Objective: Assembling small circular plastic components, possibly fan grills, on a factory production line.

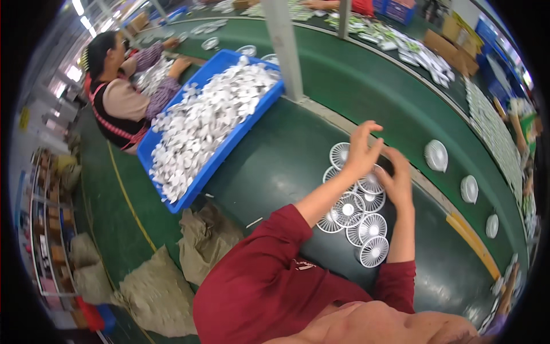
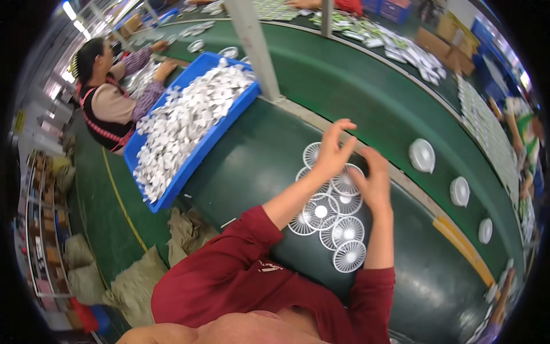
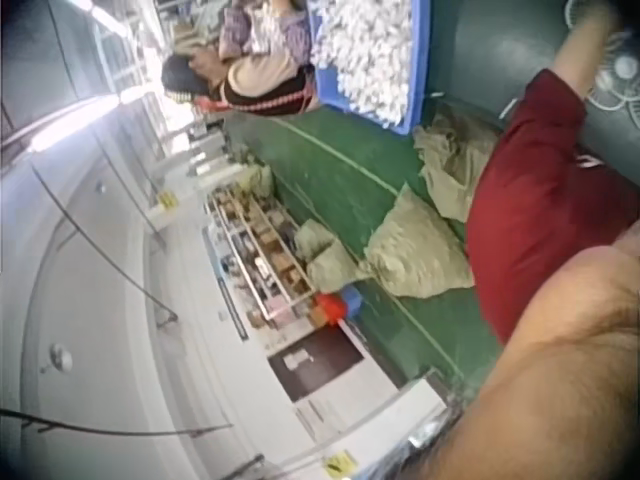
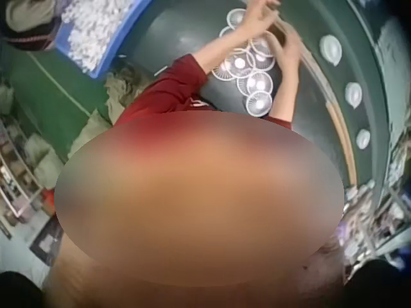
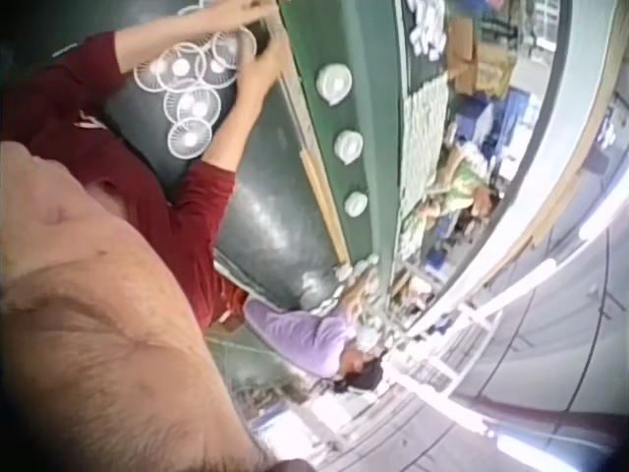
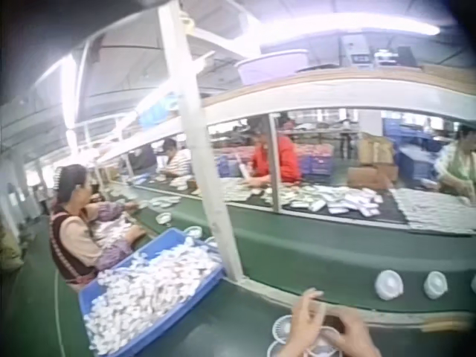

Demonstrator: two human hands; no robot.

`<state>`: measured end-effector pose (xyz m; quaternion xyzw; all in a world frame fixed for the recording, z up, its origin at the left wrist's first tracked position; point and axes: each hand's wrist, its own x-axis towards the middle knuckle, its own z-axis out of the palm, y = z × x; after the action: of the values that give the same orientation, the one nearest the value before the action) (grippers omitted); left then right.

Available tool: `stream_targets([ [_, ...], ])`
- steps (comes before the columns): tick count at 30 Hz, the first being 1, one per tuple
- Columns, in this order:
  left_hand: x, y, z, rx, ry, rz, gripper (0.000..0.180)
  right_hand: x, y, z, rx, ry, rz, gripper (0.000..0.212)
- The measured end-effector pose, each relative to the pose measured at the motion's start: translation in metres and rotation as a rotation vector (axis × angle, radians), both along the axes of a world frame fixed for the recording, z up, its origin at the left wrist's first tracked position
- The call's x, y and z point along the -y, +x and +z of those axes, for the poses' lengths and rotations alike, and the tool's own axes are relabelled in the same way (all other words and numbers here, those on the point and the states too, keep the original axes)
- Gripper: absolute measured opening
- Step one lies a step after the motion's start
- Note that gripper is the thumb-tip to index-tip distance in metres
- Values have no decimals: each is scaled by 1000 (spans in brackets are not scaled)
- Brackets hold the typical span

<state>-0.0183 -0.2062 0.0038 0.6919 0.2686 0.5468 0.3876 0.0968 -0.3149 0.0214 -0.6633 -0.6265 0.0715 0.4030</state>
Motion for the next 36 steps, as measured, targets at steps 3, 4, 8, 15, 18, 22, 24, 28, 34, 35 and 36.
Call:
stream_targets([
  [3,1,-7,14,-33,-190,-75,32,1,-19,5,0,-154,89,58],
  [4,-1,-7,15,-33,-183,-59,31,2,-21,8,50,-207,88,57],
  [8,-14,-10,6,-36,-146,-28,32,6,-18,0,79,-119,12,53],
  [15,-123,-13,-3,-307,263,164,35,14,-15,9,161,-253,160,78],
  [18,-182,-1,4,-631,110,295,43,18,-8,3,216,-268,112,77],
  [22,-254,-12,14,-1123,99,672,52,16,-12,5,236,-264,98,74],
  [24,-289,-49,18,-1188,76,741,50,10,-26,10,225,-246,129,73],
  [28,-281,-25,20,-1409,-13,662,44,15,-14,0,226,-318,78,73],
  [34,-311,-50,13,-1003,186,553,30,9,-30,7,207,-257,107,74],
  [35,-306,-34,9,-1033,198,516,27,11,-24,5,190,-310,88,77],
  [36,-293,-9,4,-1056,212,462,25,16,-14,0,198,-331,47,77],
])
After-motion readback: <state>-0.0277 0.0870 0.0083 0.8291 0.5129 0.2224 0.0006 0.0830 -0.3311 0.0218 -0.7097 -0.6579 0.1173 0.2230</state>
